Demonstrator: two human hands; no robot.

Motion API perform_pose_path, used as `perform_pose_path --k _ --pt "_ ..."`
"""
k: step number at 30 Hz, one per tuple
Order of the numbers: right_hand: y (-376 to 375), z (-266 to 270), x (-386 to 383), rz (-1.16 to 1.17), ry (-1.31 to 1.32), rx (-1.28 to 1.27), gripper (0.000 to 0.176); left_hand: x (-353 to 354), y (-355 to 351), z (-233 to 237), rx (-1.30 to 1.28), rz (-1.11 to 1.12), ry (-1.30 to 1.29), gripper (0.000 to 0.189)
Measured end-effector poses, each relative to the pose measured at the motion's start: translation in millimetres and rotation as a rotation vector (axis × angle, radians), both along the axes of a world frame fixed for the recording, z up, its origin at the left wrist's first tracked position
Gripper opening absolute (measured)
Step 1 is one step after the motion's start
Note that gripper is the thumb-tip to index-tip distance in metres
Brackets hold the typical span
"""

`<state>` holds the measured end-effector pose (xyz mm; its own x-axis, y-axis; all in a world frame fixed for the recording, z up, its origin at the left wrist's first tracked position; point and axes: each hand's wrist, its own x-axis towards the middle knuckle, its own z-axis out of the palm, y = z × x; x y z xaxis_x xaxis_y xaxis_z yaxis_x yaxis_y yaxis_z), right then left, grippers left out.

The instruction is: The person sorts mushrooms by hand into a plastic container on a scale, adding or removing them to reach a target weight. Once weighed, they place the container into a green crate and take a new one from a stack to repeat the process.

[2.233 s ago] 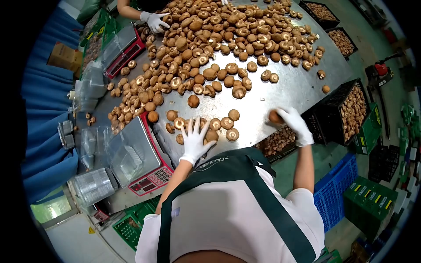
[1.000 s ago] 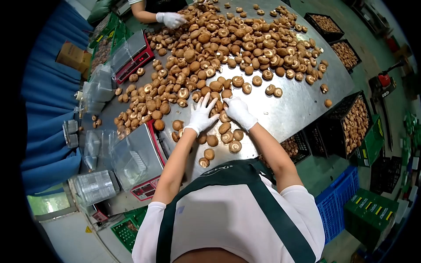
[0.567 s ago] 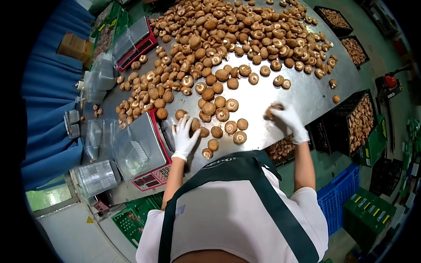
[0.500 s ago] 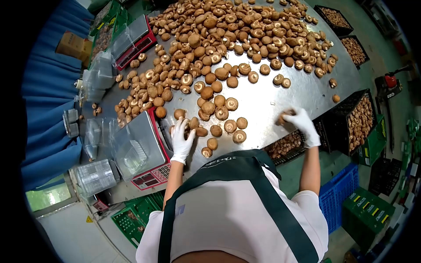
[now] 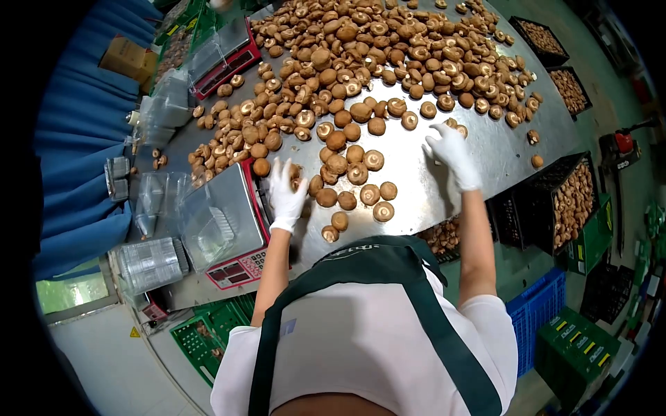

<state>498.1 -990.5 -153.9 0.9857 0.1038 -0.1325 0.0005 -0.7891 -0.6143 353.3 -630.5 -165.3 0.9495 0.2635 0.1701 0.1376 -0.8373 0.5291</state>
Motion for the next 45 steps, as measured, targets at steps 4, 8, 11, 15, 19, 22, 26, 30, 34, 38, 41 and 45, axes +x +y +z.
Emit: perform_pose_path --k 4,8,11,15,19,22,26,30,34,38,41,45 --pt "89.5 -34.8 54.2 0.106 -0.304 -0.261 0.063 42.1 -25.6 -9.2 0.098 -0.205 0.064 0.074" --pt "136.4 -44.8 36.7 0.29 -0.307 -0.4 0.07 60.5 -35.0 -27.9 0.217 -0.371 0.22 0.08" --pt "116.3 -35.1 5.8 0.501 -0.274 -0.255 0.048 50.7 -31.5 -22.3 0.209 -0.371 0.196 0.074" --pt "96.5 -27.6 -51.4 0.659 -0.305 -0.037 0.029 15.9 -27.8 -13.6 0.249 -0.35 0.144 0.066" --pt "90.7 -14.2 -46.5 0.428 -0.234 0.264 0.029 -10.4 -17.0 -9.8 0.105 -0.289 -0.006 0.059" --pt "98.7 -3.1 -16.1 0.204 -0.311 0.315 0.031 -21.3 -2.6 -6.4 0.06 -0.083 -0.089 0.054" --pt "126.7 -26.8 44.7 0.174 -0.36 0.116 0.043 -27.7 11.2 -12.3 0.042 0.259 0.055 0.064" --pt "173.3 -45.3 29.1 0.427 -0.42 -0.247 0.052 -27.3 6.7 -39.4 0.205 0.191 0.204 0.074" --pt "170.9 -29.6 -3.6 0.692 -0.34 -0.143 0.033 -24.3 -9.2 -24.7 -0.004 -0.046 0.113 0.067" --pt "133.4 -14.2 -40.2 0.688 -0.275 0.114 0.03 -15.7 -6.2 -14.3 -0.202 -0.286 -0.029 0.061" --pt "94.0 11.6 -58.5 0.474 -0.202 0.267 0.041 -28.5 -4.4 -3.9 -0.373 -0.193 -0.13 0.06" --pt "45.4 8.0 -90.6 0.378 -0.119 -0.058 0.08 -63.1 2.1 -7.1 -0.54 -0.029 -0.124 0.063"
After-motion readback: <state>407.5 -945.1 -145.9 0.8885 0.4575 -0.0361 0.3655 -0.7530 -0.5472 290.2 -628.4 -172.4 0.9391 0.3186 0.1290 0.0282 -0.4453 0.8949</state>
